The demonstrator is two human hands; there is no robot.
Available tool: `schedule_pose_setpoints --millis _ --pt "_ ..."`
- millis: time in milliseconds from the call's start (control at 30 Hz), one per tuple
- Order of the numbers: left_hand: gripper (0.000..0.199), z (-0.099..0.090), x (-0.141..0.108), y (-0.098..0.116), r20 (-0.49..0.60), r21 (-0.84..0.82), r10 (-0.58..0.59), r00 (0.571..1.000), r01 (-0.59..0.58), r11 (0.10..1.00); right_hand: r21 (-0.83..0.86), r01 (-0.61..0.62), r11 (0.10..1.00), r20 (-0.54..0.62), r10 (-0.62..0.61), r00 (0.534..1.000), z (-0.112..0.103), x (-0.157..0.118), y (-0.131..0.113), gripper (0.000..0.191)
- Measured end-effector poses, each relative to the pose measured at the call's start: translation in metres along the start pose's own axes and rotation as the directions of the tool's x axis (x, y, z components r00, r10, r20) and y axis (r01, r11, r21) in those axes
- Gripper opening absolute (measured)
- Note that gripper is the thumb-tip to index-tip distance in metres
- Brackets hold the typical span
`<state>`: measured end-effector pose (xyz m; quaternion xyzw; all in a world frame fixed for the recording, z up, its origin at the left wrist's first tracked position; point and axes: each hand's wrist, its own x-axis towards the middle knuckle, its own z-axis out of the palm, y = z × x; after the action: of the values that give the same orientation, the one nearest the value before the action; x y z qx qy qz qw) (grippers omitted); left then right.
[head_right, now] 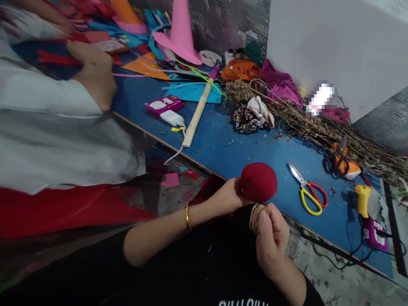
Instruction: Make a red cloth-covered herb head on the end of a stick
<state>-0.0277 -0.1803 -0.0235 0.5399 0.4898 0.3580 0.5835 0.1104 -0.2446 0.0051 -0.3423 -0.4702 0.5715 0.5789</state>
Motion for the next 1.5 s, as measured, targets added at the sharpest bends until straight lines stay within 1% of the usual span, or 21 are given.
schedule_pose_setpoints --millis 100,167,300,400,467,533,600,667,700,767,833,867,933,1000,1067,1100,1133,1167,1200,1333,1500 --pt "0.021 0.002 0.001 -0.005 -0.023 0.073 0.059 0.998 -0.057 0.996 -0.028 -0.001 1.0 0.008 0.002 1.0 0.0 -0.003 0.0 0.031" --pt "0.025 0.003 0.001 -0.008 -0.035 0.105 0.067 0.997 -0.063 0.992 -0.05 -0.01 0.999 0.009 0.01 1.0 0.0 -0.005 0.0 0.03" --pt "0.024 0.004 0.002 -0.013 -0.019 0.148 0.059 0.998 -0.055 0.988 -0.076 -0.024 0.997 0.017 0.026 1.0 0.0 -0.01 0.002 0.029" --pt "0.024 0.006 0.003 -0.017 -0.017 0.161 0.058 0.998 -0.055 0.985 -0.097 -0.036 0.995 0.012 0.037 0.999 -0.001 -0.012 0.007 0.029" --pt "0.027 0.006 0.004 -0.019 -0.028 0.204 0.037 0.999 -0.03 0.978 -0.126 -0.032 0.991 0.0 0.033 0.999 -0.003 -0.011 0.011 0.03" --pt "0.029 0.006 0.005 -0.018 -0.035 0.274 0.004 0.999 0.006 0.962 -0.163 -0.02 0.986 0.028 0.025 0.999 -0.005 -0.006 0.011 0.03" --pt "0.03 0.005 0.006 -0.012 0.004 0.35 -0.045 0.999 0.041 0.936 -0.188 0.014 0.982 0.114 0.007 0.993 -0.009 0.002 0.005 0.03" --pt "0.033 0.002 0.006 -0.003 0.042 0.434 -0.086 0.995 0.06 0.899 -0.236 0.062 0.97 0.203 -0.013 0.979 -0.013 0.01 -0.007 0.029" --pt "0.036 0.001 0.006 0.002 0.049 0.479 -0.101 0.994 0.065 0.875 -0.284 0.091 0.955 0.225 -0.026 0.974 -0.016 0.014 -0.014 0.029" --pt "0.041 -0.001 0.005 0.01 0.036 0.575 -0.116 0.993 0.074 0.814 -0.422 0.141 0.896 0.23 -0.044 0.972 -0.023 0.021 -0.027 0.027" --pt "0.04 -0.003 0.004 0.013 0.024 0.667 -0.117 0.993 0.071 0.742 -0.537 0.154 0.829 0.232 -0.03 0.972 -0.03 0.028 -0.038 0.025" --pt "0.039 -0.003 0.004 0.013 0.031 0.704 -0.115 0.993 0.06 0.708 -0.565 0.138 0.813 0.248 0.007 0.969 -0.033 0.031 -0.041 0.024" --pt "0.039 -0.003 0.004 0.013 0.047 0.755 -0.093 0.995 0.025 0.656 -0.558 0.046 0.829 0.303 0.153 0.941 -0.037 0.038 -0.047 0.024" --pt "0.041 -0.004 0.003 0.014 0.069 0.782 -0.07 0.995 -0.011 0.624 -0.513 -0.118 0.85 0.339 0.327 0.882 -0.039 0.044 -0.051 0.027" --pt "0.041 -0.004 0.003 0.016 0.072 0.808 -0.074 0.995 -0.014 0.589 -0.475 -0.272 0.837 0.337 0.459 0.822 -0.04 0.049 -0.056 0.031" --pt "0.04 -0.005 0.003 0.018 0.065 0.821 -0.08 0.995 -0.008 0.57 -0.468 -0.321 0.824 0.332 0.5 0.8 -0.04 0.051 -0.058 0.034" --pt "0.039 -0.006 0.003 0.019 0.057 0.833 -0.085 0.995 0.0 0.554 -0.47 -0.341 0.814 0.33 0.52 0.788 -0.04 0.052 -0.061 0.036" --pt "0.039 -0.007 0.003 0.021 0.047 0.841 -0.09 0.995 0.009 0.542 -0.482 -0.334 0.81 0.334 0.522 0.785 -0.041 0.054 -0.063 0.037" --pt "0.038 -0.008 0.004 0.022 0.04 0.845 -0.094 0.995 0.017 0.534 -0.503 -0.306 0.808 0.337 0.509 0.792 -0.042 0.055 -0.066 0.037" --pt "0.039 -0.01 0.007 0.021 0.023 0.863 -0.106 0.994 0.034 0.504 -0.595 -0.15 0.79 0.32 0.404 0.857 -0.046 0.058 -0.076 0.036" --pt "0.044 -0.013 0.008 0.017 0.067 0.886 -0.112 0.991 -0.008 0.463 -0.654 -0.084 0.752 0.283 0.346 0.894 -0.051 0.064 -0.097 0.032"
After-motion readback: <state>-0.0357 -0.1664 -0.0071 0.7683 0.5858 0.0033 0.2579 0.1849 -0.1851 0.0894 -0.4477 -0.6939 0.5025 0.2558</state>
